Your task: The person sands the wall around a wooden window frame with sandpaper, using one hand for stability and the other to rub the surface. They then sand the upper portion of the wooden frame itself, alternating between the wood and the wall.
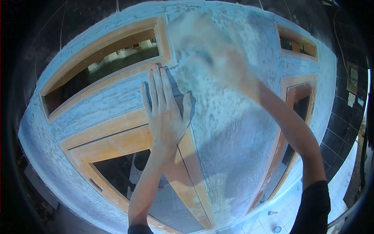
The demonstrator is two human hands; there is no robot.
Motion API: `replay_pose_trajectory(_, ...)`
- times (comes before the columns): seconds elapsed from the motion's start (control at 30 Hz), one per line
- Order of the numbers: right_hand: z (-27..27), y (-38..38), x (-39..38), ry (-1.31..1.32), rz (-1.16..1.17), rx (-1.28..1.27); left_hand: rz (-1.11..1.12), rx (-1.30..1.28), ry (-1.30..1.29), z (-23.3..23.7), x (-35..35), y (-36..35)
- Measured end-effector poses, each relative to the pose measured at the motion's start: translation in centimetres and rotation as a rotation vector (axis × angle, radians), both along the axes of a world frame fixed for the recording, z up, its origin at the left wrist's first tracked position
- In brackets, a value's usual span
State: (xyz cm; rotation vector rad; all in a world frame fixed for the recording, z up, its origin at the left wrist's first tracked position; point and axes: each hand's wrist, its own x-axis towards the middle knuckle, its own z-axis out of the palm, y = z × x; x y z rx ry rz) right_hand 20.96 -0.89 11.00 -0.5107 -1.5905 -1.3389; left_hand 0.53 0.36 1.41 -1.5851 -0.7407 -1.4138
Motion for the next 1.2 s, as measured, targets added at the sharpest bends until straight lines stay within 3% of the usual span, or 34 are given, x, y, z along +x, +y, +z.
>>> replay_pose_trajectory(0.1,3.2,0.3,2.7,0.205,0.03,-0.013,-0.015,0.002,0.0,-0.1,-0.3,-0.1)
replay_pose_trajectory(0.17,3.6,1.6,3.0,0.547,0.421,-0.084,-0.001,0.001,-0.006,-0.4,-0.4,0.0)
replay_pose_trajectory(0.23,0.7,0.9,1.0,0.234,0.116,-0.071,0.009,0.007,-0.004,-0.4,-0.5,0.0)
replay_pose_trajectory(0.3,-4.6,-1.2,-3.1,0.043,0.008,-0.143,-0.049,-0.03,0.008,-0.3,-0.7,0.2)
replay_pose_trajectory(0.4,-5.0,0.0,-1.6,0.011,-0.002,-0.069,-0.072,-0.024,-0.006,-0.4,-0.8,0.3)
replay_pose_trajectory(0.47,-2.7,-0.3,1.4,0.12,-0.078,-0.067,-0.071,-0.015,-0.004,-0.4,-0.7,0.5)
replay_pose_trajectory(0.53,-0.8,-0.4,3.6,0.447,0.163,-0.142,-0.068,-0.01,-0.008,-0.6,-0.8,0.5)
replay_pose_trajectory(0.57,-1.1,0.0,3.4,0.447,0.162,-0.143,-0.057,0.007,-0.008,-0.5,-0.8,0.3)
replay_pose_trajectory(0.63,-2.4,0.7,1.9,0.509,-0.016,0.033,-0.054,0.031,-0.012,-0.4,-0.6,0.3)
replay_pose_trajectory(0.67,-4.0,0.0,0.3,0.513,-0.023,0.04,-0.052,0.042,-0.019,-0.4,-0.5,0.4)
replay_pose_trajectory(0.73,-7.4,-1.4,-2.4,0.283,0.086,-0.131,-0.06,0.057,-0.022,-0.3,-0.4,0.5)
replay_pose_trajectory(0.87,-5.0,-0.3,4.3,0.287,-0.098,-0.099,-0.06,0.057,-0.011,-0.2,-0.5,0.5)
replay_pose_trajectory(0.93,-3.5,-0.2,7.4,0.674,-0.193,-0.115,-0.048,0.051,-0.012,-0.4,-0.7,0.5)
replay_pose_trajectory(1.03,-5.1,-0.1,5.2,0.564,0.002,-0.129,-0.044,0.06,-0.007,-0.3,-0.5,0.4)
replay_pose_trajectory(1.07,-6.7,-0.8,3.3,0.568,-0.006,-0.123,-0.025,0.047,-0.009,-0.4,-0.4,0.1)
replay_pose_trajectory(1.13,-10.1,-2.5,0.2,0.302,-0.042,-0.216,-0.019,0.035,-0.005,-0.3,-0.2,-0.1)
replay_pose_trajectory(1.2,-10.1,-1.9,2.1,0.336,-0.146,-0.186,-0.008,0.05,-0.005,-0.3,-0.2,-0.1)
